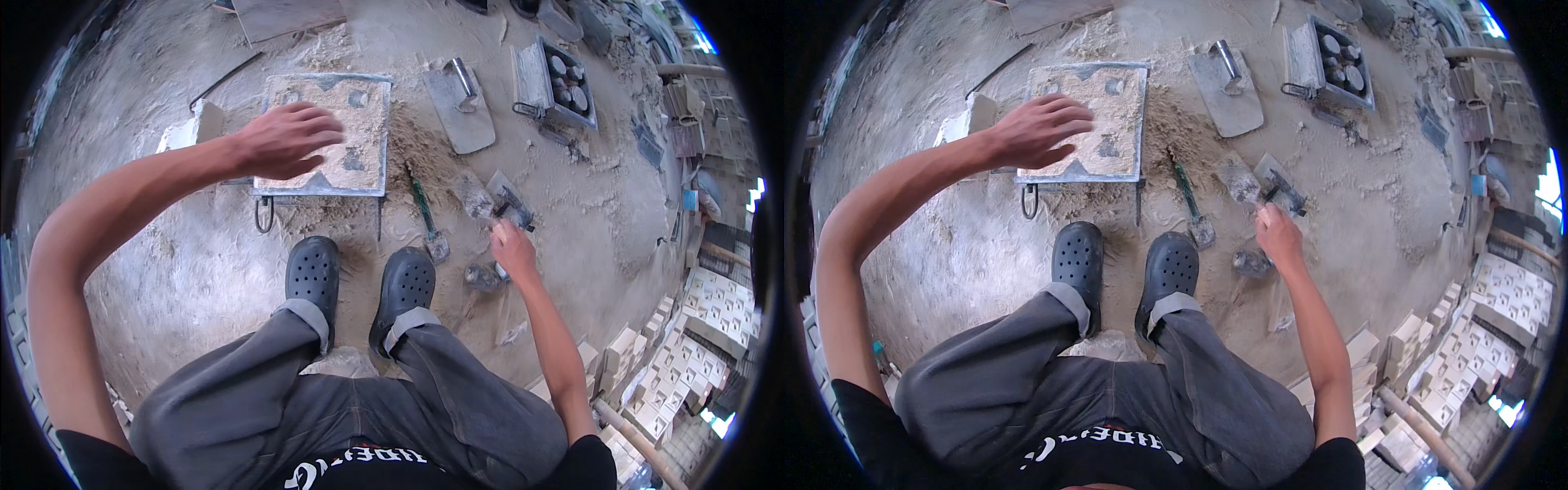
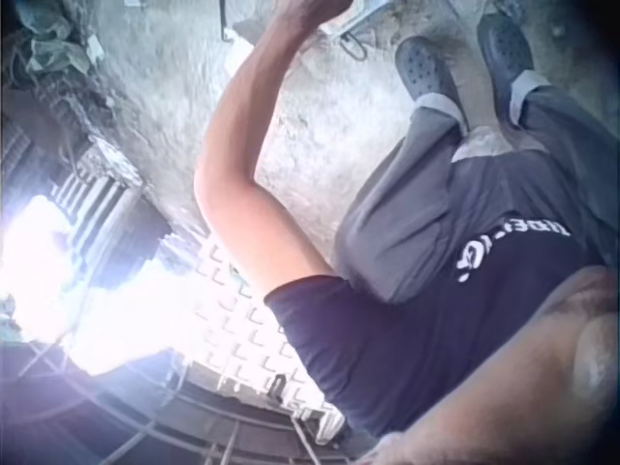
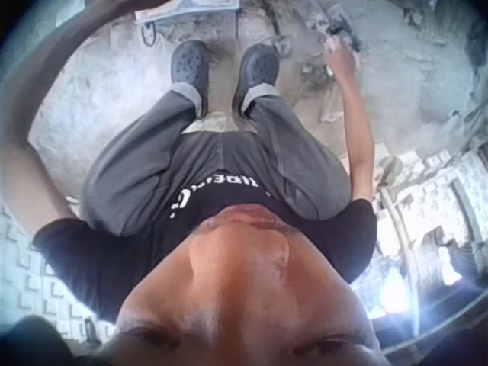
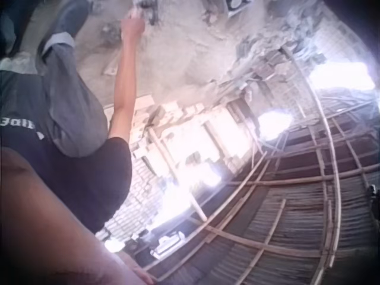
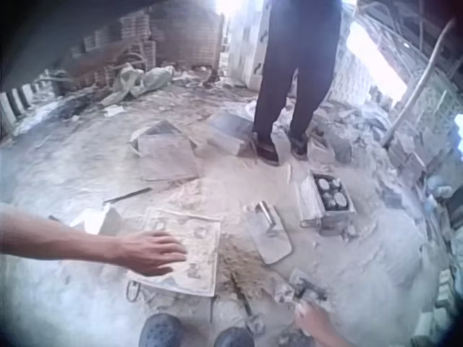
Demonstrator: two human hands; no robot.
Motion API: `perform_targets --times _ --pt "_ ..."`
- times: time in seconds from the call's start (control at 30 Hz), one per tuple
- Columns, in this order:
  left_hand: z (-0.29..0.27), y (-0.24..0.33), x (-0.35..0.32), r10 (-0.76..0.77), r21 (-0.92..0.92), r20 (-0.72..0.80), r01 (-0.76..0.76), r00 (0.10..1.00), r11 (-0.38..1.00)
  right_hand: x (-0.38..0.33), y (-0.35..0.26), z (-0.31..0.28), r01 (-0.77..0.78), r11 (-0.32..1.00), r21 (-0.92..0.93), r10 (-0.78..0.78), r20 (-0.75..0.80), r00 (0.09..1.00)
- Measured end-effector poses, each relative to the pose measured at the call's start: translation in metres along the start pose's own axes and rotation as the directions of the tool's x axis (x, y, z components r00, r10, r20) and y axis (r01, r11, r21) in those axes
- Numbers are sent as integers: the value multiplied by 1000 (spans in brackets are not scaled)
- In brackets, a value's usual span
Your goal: The person fills a star-shaped mold with a light-colored powder using a small trowel and their hands. The person then scrapes off excess material with a flat tool, presses the material down firmly by hand, and carefully removes a tile from a separate frame.
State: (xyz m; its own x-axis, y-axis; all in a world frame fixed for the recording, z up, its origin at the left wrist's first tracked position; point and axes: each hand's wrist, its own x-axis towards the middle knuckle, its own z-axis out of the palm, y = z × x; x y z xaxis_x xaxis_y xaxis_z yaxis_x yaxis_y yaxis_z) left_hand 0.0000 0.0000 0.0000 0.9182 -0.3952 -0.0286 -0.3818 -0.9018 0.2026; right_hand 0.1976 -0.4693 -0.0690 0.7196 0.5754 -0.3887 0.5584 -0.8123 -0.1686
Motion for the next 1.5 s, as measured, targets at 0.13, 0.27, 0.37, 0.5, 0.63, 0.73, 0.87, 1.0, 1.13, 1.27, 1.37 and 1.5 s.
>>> perform_targets --times 0.13,0.27,0.37,0.5,0.63,0.73,0.87,1.0,1.13,1.27,1.37,1.5 --pt "20 35 110 -141 -159 15 141 990 977 -13 -15 -38 -131 988 -83 140 117 983" --pt "69 66 210 -535 -370 329 627 778 685 -28 -18 -17 -62 998 -24 64 101 993" --pt "157 29 236 -783 -289 254 817 569 500 -11 -53 3 -16 996 83 9 83 997" --pt "209 20 246 -937 -362 97 889 334 280 14 -79 6 -40 995 96 30 103 994" --pt "215 27 248 -920 -394 145 875 363 283 42 -99 3 -74 980 182 54 111 992" --pt "221 23 240 -907 -432 177 858 381 276 69 -120 6 5 966 258 -26 76 997" --pt "202 58 265 -804 -314 296 847 516 428 94 -109 25 18 983 183 -28 49 998" --pt "213 49 224 -822 -167 222 851 524 498 99 -146 33 66 963 263 -71 10 997" --pt "163 77 224 -637 -200 84 639 766 743 84 -115 11 -56 974 217 56 6 998" --pt "76 85 182 -366 -353 -70 320 928 879 71 -99 -28 -25 975 220 41 -67 997" --pt "3 63 108 -59 -64 142 69 988 996 63 -101 -67 -5 977 214 31 -118 993" --pt "-52 12 0 -268 172 457 211 848 962 67 -149 -88 112 953 281 -65 -173 983"
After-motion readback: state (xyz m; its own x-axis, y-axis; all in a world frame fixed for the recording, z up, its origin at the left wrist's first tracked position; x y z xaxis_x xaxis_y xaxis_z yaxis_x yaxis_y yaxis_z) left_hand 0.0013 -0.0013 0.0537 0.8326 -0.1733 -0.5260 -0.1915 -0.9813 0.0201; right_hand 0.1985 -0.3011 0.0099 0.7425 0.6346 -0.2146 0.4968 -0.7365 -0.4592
